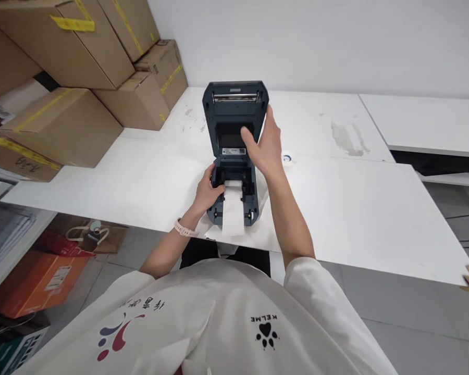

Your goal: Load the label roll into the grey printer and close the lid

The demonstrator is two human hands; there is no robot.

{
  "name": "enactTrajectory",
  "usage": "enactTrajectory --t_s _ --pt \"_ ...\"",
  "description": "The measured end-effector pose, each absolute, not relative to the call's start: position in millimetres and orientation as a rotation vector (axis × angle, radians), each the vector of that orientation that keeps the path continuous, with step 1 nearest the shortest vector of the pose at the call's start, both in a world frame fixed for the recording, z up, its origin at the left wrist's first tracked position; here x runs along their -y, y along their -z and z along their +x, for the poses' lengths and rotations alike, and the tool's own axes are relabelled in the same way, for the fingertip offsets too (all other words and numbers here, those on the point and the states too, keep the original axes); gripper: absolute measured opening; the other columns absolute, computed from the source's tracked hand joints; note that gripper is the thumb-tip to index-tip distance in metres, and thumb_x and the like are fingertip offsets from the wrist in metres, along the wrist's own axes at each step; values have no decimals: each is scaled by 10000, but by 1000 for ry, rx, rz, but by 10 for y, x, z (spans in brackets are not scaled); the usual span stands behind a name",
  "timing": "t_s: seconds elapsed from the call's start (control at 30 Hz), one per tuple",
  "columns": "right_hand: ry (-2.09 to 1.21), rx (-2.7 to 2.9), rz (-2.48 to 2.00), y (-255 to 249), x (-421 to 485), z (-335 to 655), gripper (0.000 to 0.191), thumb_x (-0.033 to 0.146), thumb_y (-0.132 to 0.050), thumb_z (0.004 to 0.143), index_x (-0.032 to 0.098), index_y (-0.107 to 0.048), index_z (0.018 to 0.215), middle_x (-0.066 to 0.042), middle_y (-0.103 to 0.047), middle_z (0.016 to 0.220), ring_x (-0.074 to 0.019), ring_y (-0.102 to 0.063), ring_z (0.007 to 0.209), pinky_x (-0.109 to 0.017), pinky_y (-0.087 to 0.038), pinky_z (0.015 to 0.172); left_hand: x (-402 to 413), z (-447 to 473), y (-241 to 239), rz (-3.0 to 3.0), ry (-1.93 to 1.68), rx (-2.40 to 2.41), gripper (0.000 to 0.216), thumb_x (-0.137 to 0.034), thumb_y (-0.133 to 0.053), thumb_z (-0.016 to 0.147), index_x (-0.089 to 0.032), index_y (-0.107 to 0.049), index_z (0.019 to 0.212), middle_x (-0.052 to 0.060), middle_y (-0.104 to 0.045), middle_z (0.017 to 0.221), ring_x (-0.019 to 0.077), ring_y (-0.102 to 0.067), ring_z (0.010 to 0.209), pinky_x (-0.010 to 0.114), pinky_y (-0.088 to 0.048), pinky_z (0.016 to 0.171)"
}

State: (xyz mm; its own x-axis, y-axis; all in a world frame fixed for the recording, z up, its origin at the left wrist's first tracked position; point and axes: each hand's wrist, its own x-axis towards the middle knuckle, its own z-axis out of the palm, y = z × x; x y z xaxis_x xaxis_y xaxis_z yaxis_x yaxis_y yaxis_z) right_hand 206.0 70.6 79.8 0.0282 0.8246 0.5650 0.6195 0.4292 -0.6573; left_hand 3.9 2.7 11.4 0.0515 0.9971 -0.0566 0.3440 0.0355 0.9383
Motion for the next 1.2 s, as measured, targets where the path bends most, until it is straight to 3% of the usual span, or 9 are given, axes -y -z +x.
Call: enactTrajectory --t_s 0.17,0.27,0.37,0.5,0.6,0.7,0.9,1.1,1.2 --pt "-79 1801 -1465 -661 -201 2009 377 365 -410 1035 198 -642 1282 -151 -682 1320 -326 -606 1260 -521 -478 1083 12 61 -140 1437 -979 -1457 898 -191 -629 822 -265 -239 1628 106 -432 1660 343 -463 1495 479 -463 1159" --pt "-301 2363 -1453 -613 -145 1868 359 215 -420 998 153 -712 1198 -142 -750 1242 -308 -658 1186 -467 -465 1070 -1 60 -129 1414 -998 -1451 919 -139 -581 812 -258 -202 1641 112 -440 1656 318 -475 1493 480 -452 1174" --pt "-305 2832 -1441 -605 -237 1712 398 163 -409 992 107 -695 1263 -180 -762 1224 -324 -674 1197 -516 -320 1180 -7 58 -112 1366 -1023 -1452 902 -89 -532 799 -247 -232 1634 120 -449 1651 298 -460 1511 496 -421 1207" --pt "-417 2998 -1463 -686 -345 1616 412 215 -421 999 96 -654 1317 -212 -763 1162 -357 -701 1131 -502 -418 1065 -19 58 -55 1336 -1084 -1406 907 -68 -521 779 -271 -263 1625 90 -430 1666 275 -432 1533 490 -374 1255" --pt "-830 2889 -1252 -822 -339 1772 456 341 -496 998 173 -622 1403 -164 -739 1255 -336 -694 1142 -435 -506 949 -45 52 12 1348 -1128 -1379 910 -76 -536 769 -291 -278 1615 58 -475 1639 273 -448 1522 505 -346 1277" --pt "-1194 2560 -912 -929 -189 2205 521 477 -633 947 249 -640 1415 -91 -714 1341 -292 -693 1158 -415 -527 969 -58 44 39 1348 -1119 -1387 895 -97 -557 775 -282 -290 1609 65 -479 1634 290 -443 1524 520 -358 1269" --pt "-1196 1809 -929 -551 432 3386 363 513 -916 656 319 -803 941 -62 -788 838 -284 -724 800 -456 -582 746 -27 24 -13 1365 -1089 -1381 855 -127 -575 786 -303 -352 1592 53 -465 1642 333 -419 1533 529 -413 1230" --pt "-1040 1332 -1314 112 475 3671 366 439 -874 715 325 -706 1020 -79 -802 1115 -323 -720 1174 -499 -609 919 -30 47 -13 1333 -1140 -1387 872 -93 -569 736 -276 -404 1572 63 -490 1622 328 -447 1513 532 -377 1260" --pt "-1110 1285 -1343 275 337 3519 408 447 -866 716 312 -677 1051 -80 -777 1224 -291 -702 1222 -475 -593 988 -28 58 -23 1319 -1174 -1374 883 -77 -563 711 -265 -420 1562 69 -509 1606 313 -460 1505 515 -380 1263"
